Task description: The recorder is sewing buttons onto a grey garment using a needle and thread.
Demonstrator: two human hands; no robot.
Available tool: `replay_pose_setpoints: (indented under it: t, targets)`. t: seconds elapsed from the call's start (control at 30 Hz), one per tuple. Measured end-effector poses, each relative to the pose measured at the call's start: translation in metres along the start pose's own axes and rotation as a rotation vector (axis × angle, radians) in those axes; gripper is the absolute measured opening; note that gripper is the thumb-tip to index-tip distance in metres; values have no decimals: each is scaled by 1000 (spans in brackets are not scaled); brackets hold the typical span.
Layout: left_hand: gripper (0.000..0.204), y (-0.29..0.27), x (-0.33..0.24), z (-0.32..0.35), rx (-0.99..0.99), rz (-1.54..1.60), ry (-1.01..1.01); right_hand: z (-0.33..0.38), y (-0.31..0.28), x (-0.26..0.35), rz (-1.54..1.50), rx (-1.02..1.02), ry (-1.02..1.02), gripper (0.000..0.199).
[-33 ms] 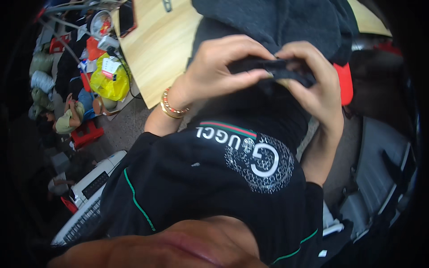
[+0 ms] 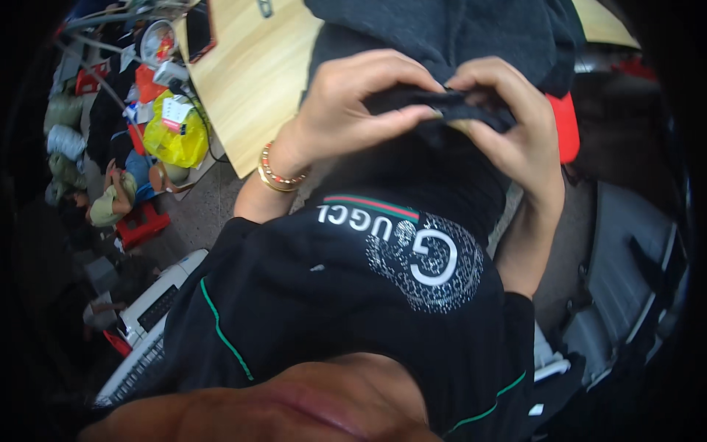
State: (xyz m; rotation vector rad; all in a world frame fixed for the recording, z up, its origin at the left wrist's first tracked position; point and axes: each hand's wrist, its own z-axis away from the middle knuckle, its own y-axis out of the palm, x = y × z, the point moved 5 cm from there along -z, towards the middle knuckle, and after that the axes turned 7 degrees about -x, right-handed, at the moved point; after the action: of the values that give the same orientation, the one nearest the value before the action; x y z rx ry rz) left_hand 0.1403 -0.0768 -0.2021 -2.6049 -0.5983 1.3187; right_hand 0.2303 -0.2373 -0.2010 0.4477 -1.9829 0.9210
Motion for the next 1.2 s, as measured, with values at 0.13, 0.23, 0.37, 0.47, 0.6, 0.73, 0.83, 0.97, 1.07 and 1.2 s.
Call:
replay_pose_setpoints:
  t: [0.13,0.23,0.37,0.47,0.6,0.73,0.83,0.97,1.07,1.2]
  targets:
    - [22,1,3,2,50,11,-60,1,-2,-11,-51,38,18,30]
    - [22,3,6,2,50,-1,-92,2,-2,-10,-29,29,33,26]
    - [20,3,6,2,50,-14,-60,4,-5,-7,-27,22,1,27]
    - [19,4,5,3,17,-26,9,4,-5,-3,2,18,-35,25]
    - [20,8,4,2,-7,-59,78,4,-6,0,44,-7,-98,22]
    - [20,9,2,2,-43,-89,110,3,-4,3,78,-6,-152,22]
    - [22,14,-2,3,-113,-172,141,4,-1,9,60,-53,-252,23]
    - [19,15,-1,-2,-294,-331,280,11,-3,12,209,-194,-144,32]
    - [21,3,-18,-24,-191,-329,87,24,-18,-4,353,-295,-56,30]
    - [18,0,6,-16,50,-154,-233,44,-34,-17,499,-315,39,20]
